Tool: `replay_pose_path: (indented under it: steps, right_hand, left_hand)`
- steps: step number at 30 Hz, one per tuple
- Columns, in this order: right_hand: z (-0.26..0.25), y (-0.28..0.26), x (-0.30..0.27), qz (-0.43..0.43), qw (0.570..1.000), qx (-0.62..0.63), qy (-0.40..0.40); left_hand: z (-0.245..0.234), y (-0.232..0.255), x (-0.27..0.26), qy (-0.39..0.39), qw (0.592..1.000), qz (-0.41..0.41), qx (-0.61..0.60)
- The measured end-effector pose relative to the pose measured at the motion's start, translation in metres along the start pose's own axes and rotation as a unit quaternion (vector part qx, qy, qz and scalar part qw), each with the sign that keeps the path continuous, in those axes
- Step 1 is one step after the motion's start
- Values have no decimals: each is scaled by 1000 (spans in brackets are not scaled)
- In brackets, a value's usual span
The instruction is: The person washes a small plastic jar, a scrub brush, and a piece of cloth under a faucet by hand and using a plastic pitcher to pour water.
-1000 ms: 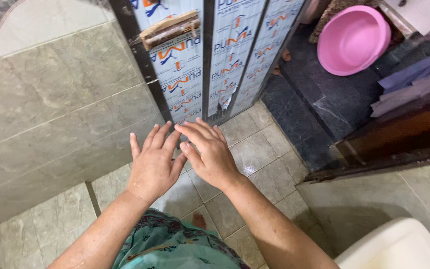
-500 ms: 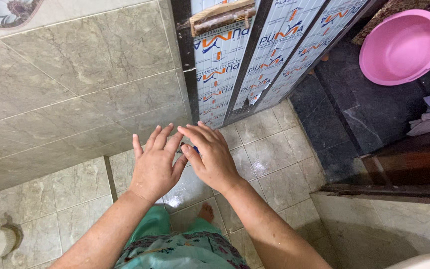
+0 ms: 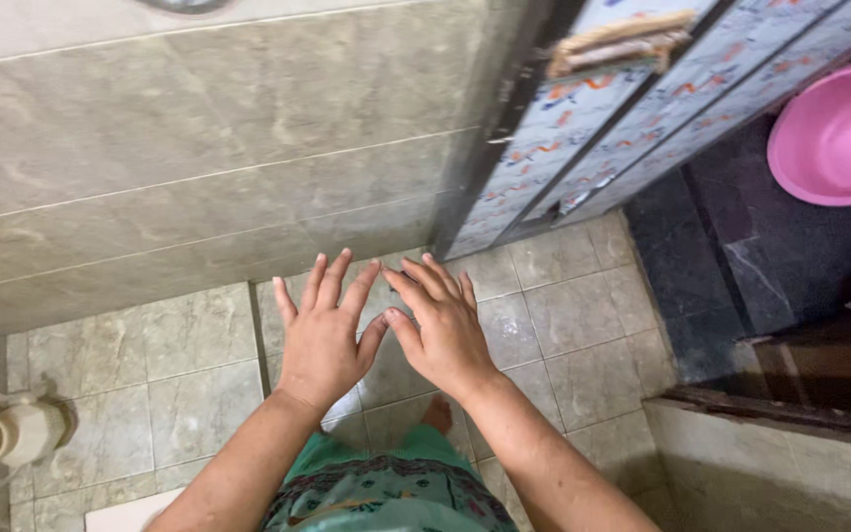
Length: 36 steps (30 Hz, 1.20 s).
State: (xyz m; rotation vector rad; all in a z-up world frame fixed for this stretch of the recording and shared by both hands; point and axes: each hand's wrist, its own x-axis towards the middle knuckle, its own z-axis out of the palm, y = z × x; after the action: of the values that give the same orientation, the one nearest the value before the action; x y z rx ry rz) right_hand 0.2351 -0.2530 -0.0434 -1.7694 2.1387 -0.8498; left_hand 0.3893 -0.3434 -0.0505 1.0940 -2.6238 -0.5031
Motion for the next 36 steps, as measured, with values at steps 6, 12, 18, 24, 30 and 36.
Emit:
replay_pose_path:
  steps: [6,12,18,24,30,36]
  right_hand:
    - [53,-59,34,-11,1000,-8,3]
    - [96,-95,62,-9,1000,1,8]
    - [122,-93,71,16,1000,12,5]
    - [143,-48,64,49,999,9,-6]
    - [172,24,57,79,996,-29,-23]
    - [193,87,60,95,994,-41,-23]
  left_hand:
    - [-32,-71,-14,28,999,-27,8]
    - [-48,-130,-15,35,999,-32,3]
    - [-33,-159,-7,2,999,-34,-9]
    - [22,-161,5,-44,998,-38,-20]
    - [101,-151,30,-62,996,-48,-38]
    - [165,-145,58,-52,996,-50,-43]
